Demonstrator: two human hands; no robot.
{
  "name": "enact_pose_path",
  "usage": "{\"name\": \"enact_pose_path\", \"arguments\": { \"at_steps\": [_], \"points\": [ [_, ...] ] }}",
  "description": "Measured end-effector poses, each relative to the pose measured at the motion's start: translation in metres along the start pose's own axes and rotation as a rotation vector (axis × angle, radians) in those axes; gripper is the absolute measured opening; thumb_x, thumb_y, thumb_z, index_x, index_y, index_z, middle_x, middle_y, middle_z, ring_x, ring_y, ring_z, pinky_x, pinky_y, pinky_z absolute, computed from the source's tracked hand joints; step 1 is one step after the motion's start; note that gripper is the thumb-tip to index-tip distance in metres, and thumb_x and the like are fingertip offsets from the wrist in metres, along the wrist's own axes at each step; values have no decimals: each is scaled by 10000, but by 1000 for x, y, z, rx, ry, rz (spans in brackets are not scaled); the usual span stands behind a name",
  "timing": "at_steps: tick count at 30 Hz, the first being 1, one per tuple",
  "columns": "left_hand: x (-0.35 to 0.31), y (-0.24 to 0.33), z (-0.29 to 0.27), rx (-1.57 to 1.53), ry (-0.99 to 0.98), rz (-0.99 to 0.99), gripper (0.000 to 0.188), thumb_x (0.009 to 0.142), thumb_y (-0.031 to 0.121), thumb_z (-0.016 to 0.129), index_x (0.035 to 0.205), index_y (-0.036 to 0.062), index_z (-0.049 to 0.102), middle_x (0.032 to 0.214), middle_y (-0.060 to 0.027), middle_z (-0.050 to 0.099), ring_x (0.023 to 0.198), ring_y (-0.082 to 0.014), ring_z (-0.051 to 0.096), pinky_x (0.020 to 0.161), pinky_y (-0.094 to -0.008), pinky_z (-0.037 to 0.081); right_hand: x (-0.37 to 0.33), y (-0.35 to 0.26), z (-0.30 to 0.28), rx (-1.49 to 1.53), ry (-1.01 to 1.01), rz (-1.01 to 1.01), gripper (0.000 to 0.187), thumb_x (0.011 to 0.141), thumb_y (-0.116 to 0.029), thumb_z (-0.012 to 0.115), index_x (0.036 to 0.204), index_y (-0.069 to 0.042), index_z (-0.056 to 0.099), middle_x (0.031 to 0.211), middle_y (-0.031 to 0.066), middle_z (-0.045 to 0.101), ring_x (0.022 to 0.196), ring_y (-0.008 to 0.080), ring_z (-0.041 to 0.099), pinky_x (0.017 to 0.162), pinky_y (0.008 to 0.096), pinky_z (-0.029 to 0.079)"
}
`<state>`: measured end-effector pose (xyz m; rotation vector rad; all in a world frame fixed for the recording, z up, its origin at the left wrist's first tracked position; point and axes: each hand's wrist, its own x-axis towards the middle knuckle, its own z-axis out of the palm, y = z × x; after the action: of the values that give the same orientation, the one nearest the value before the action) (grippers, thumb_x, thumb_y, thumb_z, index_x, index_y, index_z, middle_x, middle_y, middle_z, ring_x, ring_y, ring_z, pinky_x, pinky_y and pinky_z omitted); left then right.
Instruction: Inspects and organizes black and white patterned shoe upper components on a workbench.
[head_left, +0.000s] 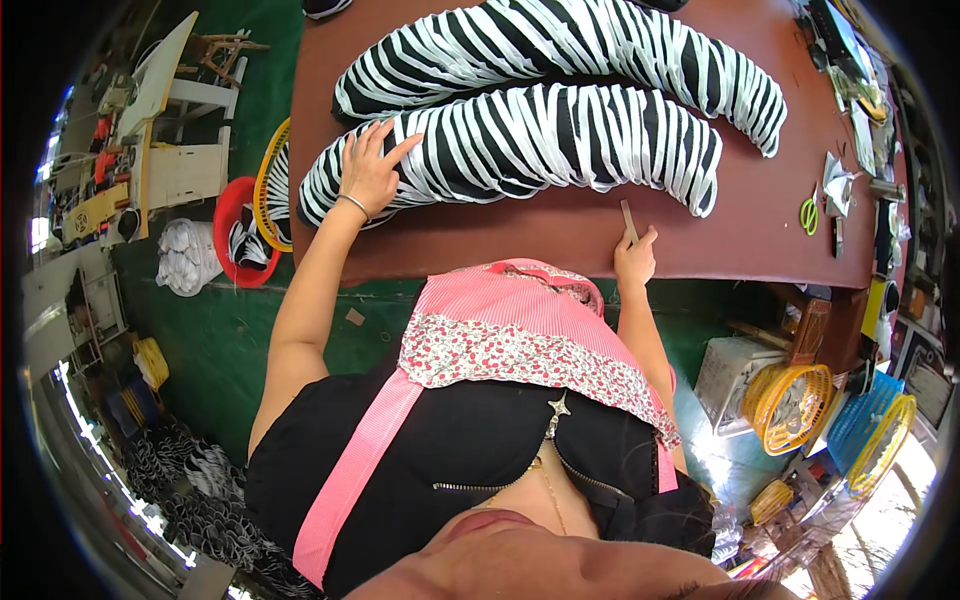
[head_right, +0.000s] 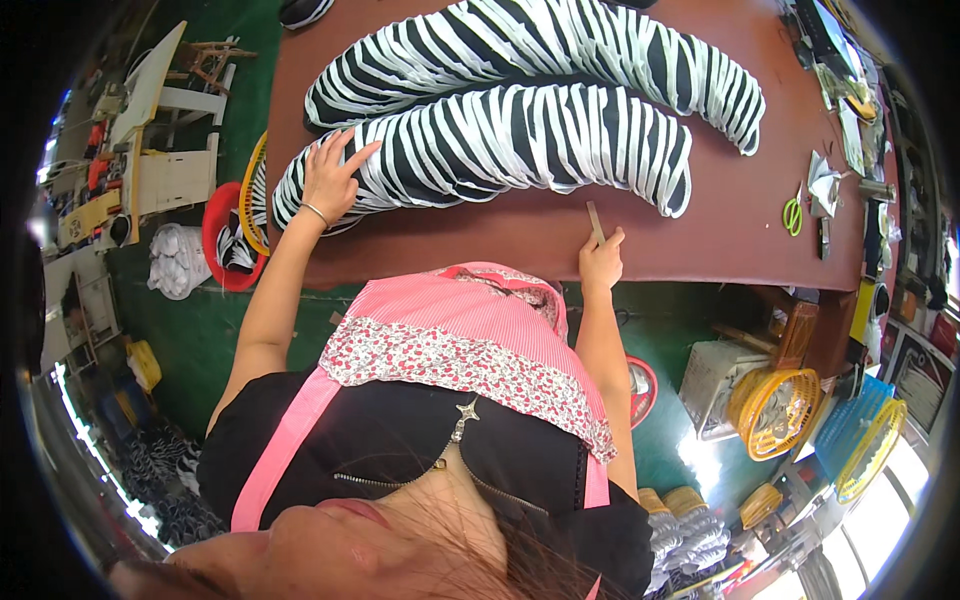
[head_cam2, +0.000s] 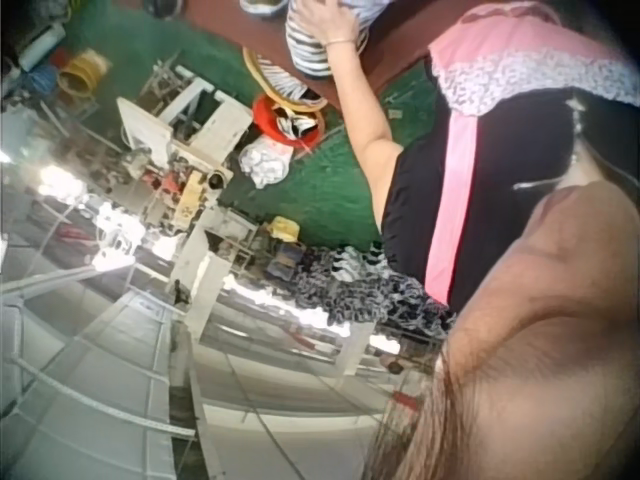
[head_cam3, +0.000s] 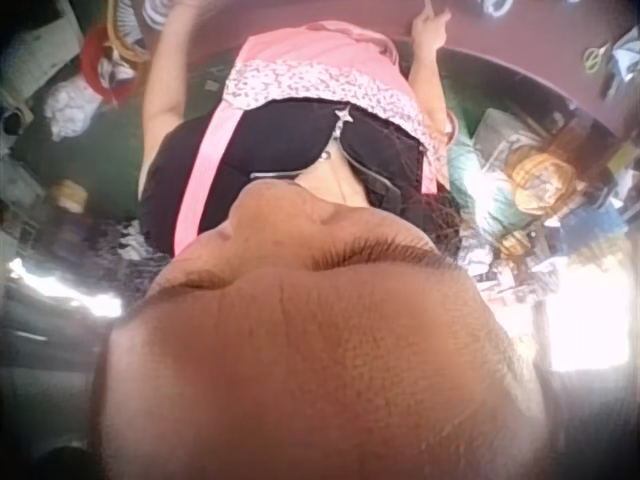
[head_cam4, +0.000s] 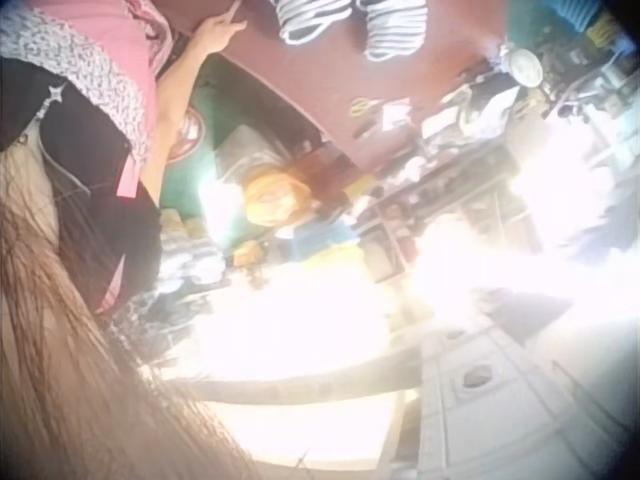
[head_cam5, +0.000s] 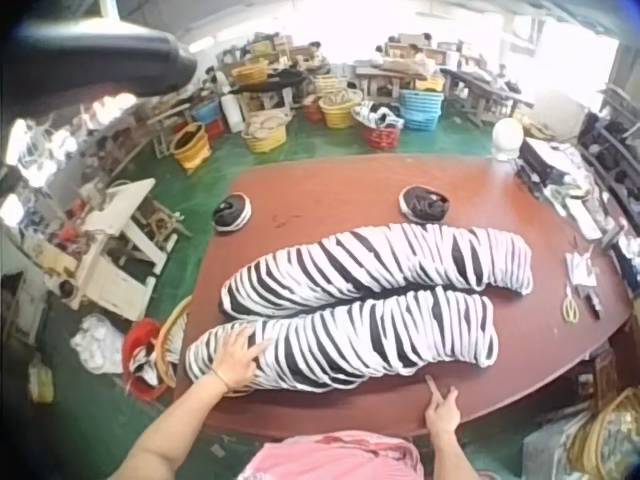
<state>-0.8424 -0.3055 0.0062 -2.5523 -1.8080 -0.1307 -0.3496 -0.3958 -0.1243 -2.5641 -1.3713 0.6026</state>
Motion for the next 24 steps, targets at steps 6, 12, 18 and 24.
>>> {"name": "enact_pose_path", "arguments": {
  "at_steps": [6, 12, 18, 24],
  "points": [
    [10, 30, 9, -78, 163, -120, 485, 845, 280, 677, 1325, 222, 639, 1464, -127, 518, 1404, -382, 414, 1171, -629, 238, 0, -1, 1, -29, -4, -12, 580, 986, -378, 542, 1428, -40, 375, 1111, 297, 696, 946, 518, 681, 840, 590, 535],
    [18, 41, 29, -141, 177, -145, 658, 802, 231, 680, 1441, 223, 524, 1509, -133, 466, 1432, -371, 376, 1176, -637, 220, 2, 1, 2, -32, -5, -16, 584, 987, -386, 544, 1421, -32, 380, 1096, 296, 698, 928, 513, 686, 818, 587, 543],
    [34, 51, 18, -102, -29, 82, 955, 767, -17, 638, 1565, 436, 373, 1610, -146, 314, 1493, -369, 288, 1195, -655, 199, 0, -2, -3, -43, -21, -17, 584, 978, -368, 553, 1420, -24, 387, 1096, 294, 699, 923, 511, 690, 807, 581, 551],
    [42, 50, 21, -117, 86, 106, 673, 823, 120, 659, 1452, 343, 569, 1517, -133, 459, 1439, -362, 374, 1176, -619, 243, 0, 2, 2, -16, 5, -26, 604, 972, -362, 561, 1433, -16, 381, 1128, 297, 689, 910, 504, 696, 795, 578, 557]
  ]
}}
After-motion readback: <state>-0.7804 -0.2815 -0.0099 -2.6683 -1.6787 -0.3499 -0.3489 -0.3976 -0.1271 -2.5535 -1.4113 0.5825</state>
